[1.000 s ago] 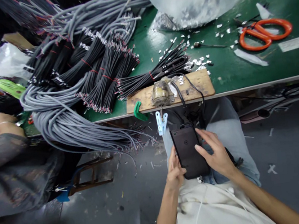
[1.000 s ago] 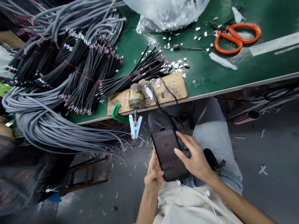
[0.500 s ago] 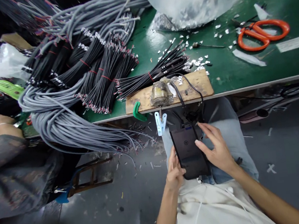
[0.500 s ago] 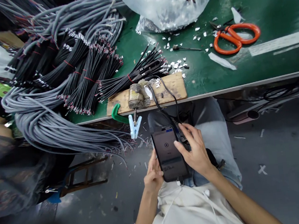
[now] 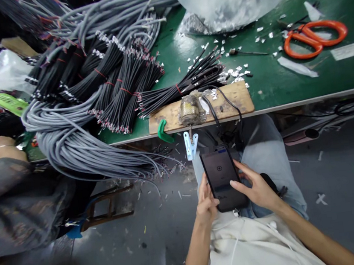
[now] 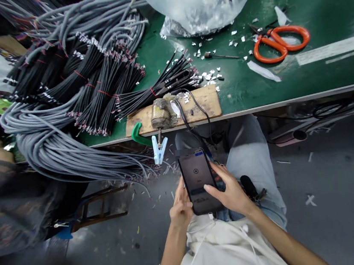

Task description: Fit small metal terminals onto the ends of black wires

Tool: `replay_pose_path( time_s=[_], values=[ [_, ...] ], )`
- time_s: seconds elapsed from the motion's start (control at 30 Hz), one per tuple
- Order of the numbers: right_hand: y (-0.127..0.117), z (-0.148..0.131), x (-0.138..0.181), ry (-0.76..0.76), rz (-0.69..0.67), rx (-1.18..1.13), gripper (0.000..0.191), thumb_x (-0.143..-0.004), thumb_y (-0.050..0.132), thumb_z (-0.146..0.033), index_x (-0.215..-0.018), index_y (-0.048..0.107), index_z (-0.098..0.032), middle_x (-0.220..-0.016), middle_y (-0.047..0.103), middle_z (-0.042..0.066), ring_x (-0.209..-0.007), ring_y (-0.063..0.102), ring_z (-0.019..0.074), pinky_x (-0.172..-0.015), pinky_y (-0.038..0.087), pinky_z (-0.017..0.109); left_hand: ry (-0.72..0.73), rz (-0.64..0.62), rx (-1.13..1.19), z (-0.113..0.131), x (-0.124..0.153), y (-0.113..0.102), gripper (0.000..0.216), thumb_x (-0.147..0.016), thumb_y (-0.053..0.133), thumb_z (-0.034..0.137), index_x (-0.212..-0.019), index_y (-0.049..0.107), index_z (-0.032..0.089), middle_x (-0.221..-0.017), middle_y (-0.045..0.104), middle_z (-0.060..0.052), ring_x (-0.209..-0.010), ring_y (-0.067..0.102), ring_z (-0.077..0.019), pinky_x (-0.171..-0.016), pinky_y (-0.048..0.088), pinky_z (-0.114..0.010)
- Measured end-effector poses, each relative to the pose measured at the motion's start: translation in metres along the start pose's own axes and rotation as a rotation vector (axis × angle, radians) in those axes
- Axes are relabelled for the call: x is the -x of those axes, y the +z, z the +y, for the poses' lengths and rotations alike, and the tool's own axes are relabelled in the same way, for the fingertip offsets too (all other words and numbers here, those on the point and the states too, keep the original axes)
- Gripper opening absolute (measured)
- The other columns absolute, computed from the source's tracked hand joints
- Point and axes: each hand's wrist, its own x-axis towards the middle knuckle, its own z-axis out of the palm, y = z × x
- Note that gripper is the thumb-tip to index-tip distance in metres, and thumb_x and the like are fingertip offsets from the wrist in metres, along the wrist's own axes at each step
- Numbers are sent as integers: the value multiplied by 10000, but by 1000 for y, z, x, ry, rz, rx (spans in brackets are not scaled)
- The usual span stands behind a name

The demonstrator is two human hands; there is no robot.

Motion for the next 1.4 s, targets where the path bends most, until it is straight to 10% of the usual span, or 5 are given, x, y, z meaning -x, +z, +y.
replay_pose_path(
  time_s=[0.7,0.9,1.4],
  values=[
    [3,-1,5,154,-59,-171,457,-801,527,-388,-1183,528,-138,-746,659,39,-655,619,168,-599,537,283,1,9,10,1,1,2,861,-404,452,106,-1260,452,194,-1205,573,-22,-1190,414,-277,-909,391,-311],
    [-1,-12,1,-45,184,61,486,-816,510,-307,-1284,414,-218,-1120,511,97,-675,542,127,-525,494,251,-22,21,26,-2,2,0,855,-417,452,95,-1262,444,227,-1243,545,-10,-1215,390,-272,-895,401,-298],
    [1,-18,-6,-280,173,349,398,-836,490,-267,-1234,499,-272,-1240,356,83,-924,477,187,-809,463,366,7,8,49,-8,1,-7,815,-413,454,88,-1215,490,230,-1235,554,3,-1229,378,-261,-965,344,-319]
  ],
)
